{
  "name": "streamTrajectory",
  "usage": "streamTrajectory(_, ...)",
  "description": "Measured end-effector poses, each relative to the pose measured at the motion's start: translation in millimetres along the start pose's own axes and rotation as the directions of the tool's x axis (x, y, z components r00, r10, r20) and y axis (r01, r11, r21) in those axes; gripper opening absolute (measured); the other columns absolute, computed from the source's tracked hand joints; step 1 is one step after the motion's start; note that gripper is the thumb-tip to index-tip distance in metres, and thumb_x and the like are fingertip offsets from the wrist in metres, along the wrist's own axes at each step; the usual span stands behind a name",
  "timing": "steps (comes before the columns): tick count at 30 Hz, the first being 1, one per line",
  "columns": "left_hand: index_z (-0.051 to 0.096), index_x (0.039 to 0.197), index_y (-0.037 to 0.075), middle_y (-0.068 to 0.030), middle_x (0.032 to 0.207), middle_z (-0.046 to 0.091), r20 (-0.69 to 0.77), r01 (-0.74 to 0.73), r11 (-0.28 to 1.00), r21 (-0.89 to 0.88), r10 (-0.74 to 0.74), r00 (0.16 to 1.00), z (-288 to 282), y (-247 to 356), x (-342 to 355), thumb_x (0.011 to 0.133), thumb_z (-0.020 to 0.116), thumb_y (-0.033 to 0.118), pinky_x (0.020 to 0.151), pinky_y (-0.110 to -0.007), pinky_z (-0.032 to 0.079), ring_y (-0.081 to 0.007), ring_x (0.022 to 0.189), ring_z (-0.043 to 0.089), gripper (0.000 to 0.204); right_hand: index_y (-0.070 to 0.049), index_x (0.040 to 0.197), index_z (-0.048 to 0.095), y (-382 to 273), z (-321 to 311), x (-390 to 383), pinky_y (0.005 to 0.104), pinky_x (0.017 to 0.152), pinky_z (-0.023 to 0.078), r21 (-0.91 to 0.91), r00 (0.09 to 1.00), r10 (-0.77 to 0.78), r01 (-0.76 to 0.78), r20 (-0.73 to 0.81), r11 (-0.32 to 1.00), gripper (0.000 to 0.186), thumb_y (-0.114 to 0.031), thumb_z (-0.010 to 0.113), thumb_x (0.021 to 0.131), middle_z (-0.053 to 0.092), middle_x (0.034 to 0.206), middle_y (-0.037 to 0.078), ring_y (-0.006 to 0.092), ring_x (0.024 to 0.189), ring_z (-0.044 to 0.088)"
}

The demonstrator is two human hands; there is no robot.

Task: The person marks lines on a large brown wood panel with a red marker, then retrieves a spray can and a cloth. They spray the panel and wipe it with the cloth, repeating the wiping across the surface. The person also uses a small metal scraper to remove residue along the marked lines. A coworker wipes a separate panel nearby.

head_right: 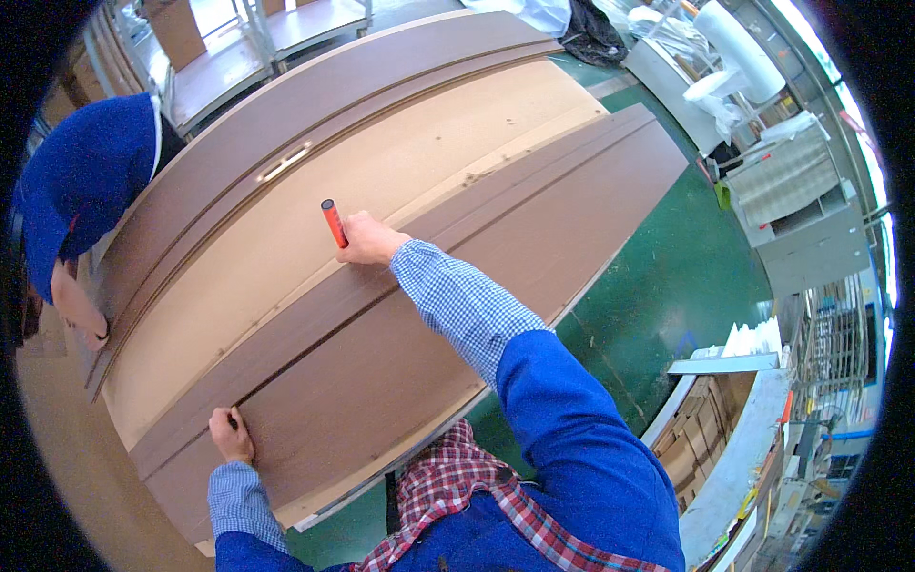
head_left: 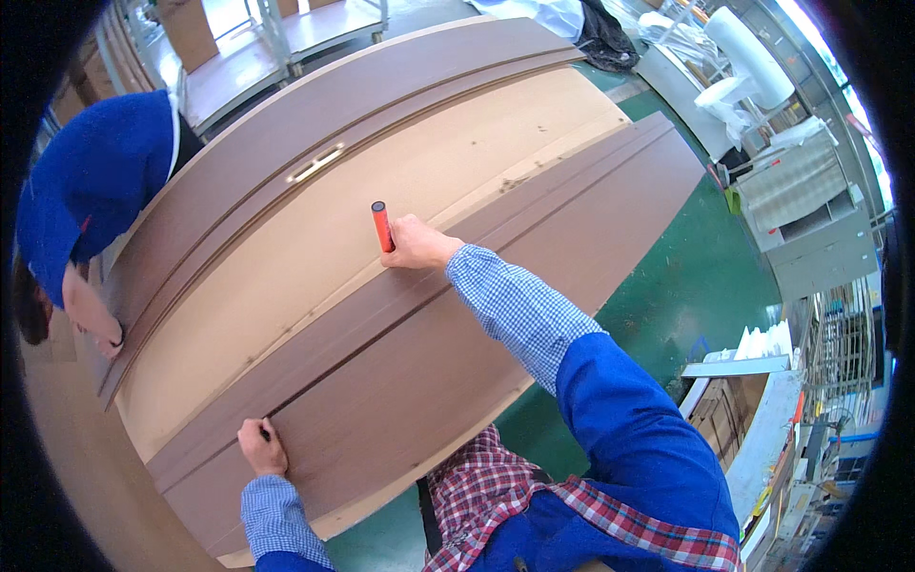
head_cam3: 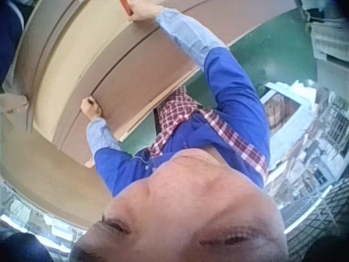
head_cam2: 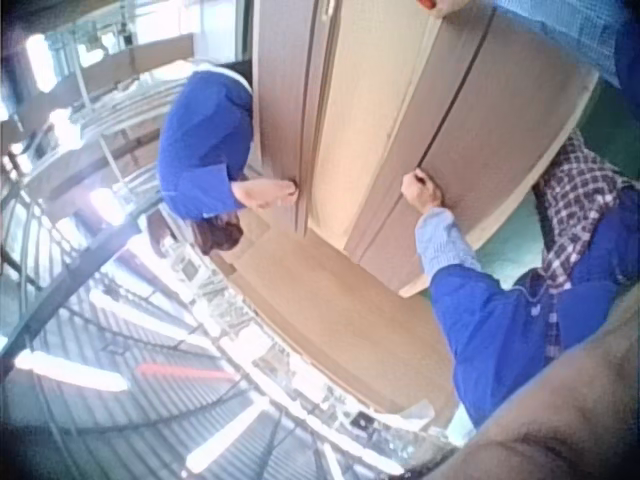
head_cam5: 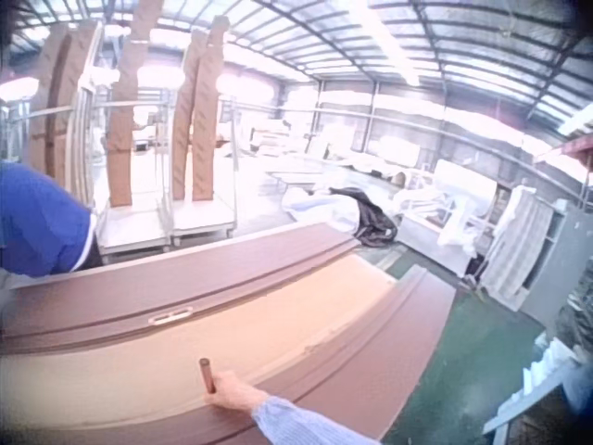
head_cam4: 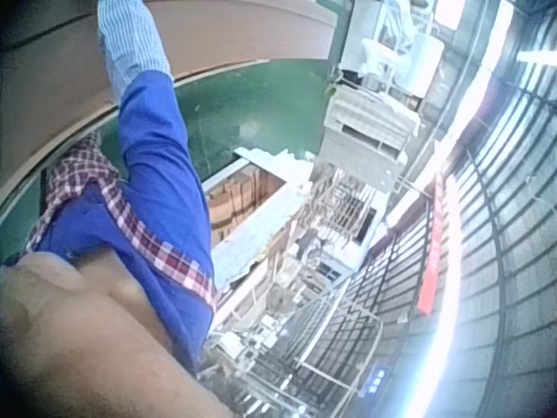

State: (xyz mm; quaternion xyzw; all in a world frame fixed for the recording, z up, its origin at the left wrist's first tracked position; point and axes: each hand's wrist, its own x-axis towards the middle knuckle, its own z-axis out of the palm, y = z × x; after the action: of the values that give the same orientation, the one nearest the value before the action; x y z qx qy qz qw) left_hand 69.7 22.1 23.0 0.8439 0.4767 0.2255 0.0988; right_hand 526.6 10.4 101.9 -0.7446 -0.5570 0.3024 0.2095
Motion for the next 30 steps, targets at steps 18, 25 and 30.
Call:
streamTrajectory(18,0.048,0.080,0.009,-0.0072,0.076,0.047,0.154,-0.521,0.787,-0.331,0.590,0.792,247,511,104,0.071,0.055,0.007,0.069,-0.035,0.037,-0.0227,0.075,0.049,0.011,0.005,0.064,0.056,243,-196,-29,0.0370,0.058,0.049,-0.064,0.994,0.037,-0.043,-0.100,0.997,0.022,-0.016,0.062,0.067,0.058,0.061,0.023,0.0329,0.058,0.060)
streamTrajectory(25,0.047,0.080,0.009,-0.0058,0.074,0.045,0.123,-0.549,0.796,-0.256,0.590,0.798,316,630,143,0.073,0.054,0.007,0.069,-0.033,0.038,-0.0207,0.074,0.048,0.010,0.005,0.064,0.056,353,-277,-44,0.0360,0.056,0.048,-0.019,0.980,0.012,-0.016,-0.201,1.000,0.021,-0.015,0.062,0.067,0.056,0.059,0.021,0.0322,0.057,0.059)
streamTrajectory(30,0.047,0.080,0.009,-0.0055,0.074,0.045,0.154,-0.548,0.801,-0.241,0.589,0.793,350,692,169,0.072,0.054,0.007,0.068,-0.033,0.038,-0.0210,0.073,0.048,0.011,0.004,0.065,0.057,431,-334,-52,0.0371,0.059,0.049,-0.039,0.974,-0.007,-0.002,-0.227,0.999,0.022,-0.017,0.061,0.068,0.058,0.062,0.022,0.0324,0.061,0.060)
